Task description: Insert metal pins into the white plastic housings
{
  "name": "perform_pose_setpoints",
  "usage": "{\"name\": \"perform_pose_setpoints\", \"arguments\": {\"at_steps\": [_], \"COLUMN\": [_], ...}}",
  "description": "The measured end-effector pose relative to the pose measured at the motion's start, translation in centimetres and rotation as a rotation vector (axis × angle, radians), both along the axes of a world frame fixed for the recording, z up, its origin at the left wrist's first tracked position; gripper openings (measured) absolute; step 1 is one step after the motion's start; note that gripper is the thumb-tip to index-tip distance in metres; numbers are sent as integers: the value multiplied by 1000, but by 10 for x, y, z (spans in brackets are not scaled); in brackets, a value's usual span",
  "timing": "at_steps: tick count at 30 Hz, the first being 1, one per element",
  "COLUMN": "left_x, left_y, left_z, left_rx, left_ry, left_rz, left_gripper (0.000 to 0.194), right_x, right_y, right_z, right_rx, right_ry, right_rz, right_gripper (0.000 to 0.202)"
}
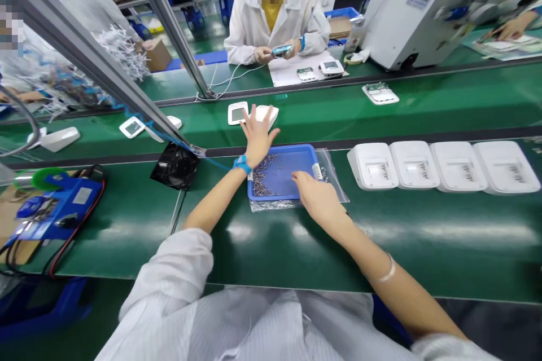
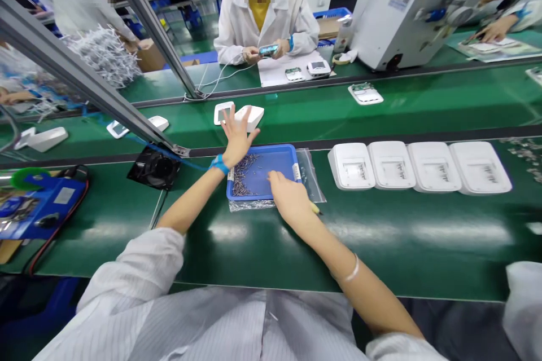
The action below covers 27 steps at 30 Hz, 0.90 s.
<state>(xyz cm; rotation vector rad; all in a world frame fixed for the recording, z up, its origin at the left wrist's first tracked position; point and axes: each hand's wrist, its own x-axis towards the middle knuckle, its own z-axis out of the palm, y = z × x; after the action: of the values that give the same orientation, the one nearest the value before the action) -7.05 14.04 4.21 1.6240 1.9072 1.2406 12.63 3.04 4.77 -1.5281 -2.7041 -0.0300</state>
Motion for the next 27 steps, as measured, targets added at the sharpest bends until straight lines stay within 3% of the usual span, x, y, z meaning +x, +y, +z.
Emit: {"name": "perform_pose_setpoints", "arguments": {"at_steps": [3, 6, 8, 11, 15, 22, 25, 27], "left_x": [18, 39, 48, 57, 61, 54, 51, 53], "left_y": [-78, -142, -164, -174, -175, -186, -189, -190], "left_z": [-7, -27, -40, -52, -53, -55, -57, -57], "left_rx": [-4, -106, -156, -227, -317, -368, -321, -229], "left_ry": [-225, -360, -453, -581, -654, -576, -507, -437], "left_rz": [-432, -574, -578, -560, -562, -592, -623, -651], "left_gripper": [47, 39, 45, 51, 44, 25, 21, 24], "right_x": [29, 44, 46, 43, 43, 53, 63, 75], "right_y": [-29, -54, -66, -78, -84, -86, -74, -52], "right_z": [-2, -11, -17, -21, -14, -20, -19, -13], "right_rx": [201, 295, 247, 128, -37, -252, -318, -287], "right_ry": [182, 243, 197, 126, 105, 247, 388, 466], "right_rz": [17, 66, 82, 57, 22, -21, 19, -40], "right_gripper": [30, 34, 37, 41, 44, 30, 23, 22]}}
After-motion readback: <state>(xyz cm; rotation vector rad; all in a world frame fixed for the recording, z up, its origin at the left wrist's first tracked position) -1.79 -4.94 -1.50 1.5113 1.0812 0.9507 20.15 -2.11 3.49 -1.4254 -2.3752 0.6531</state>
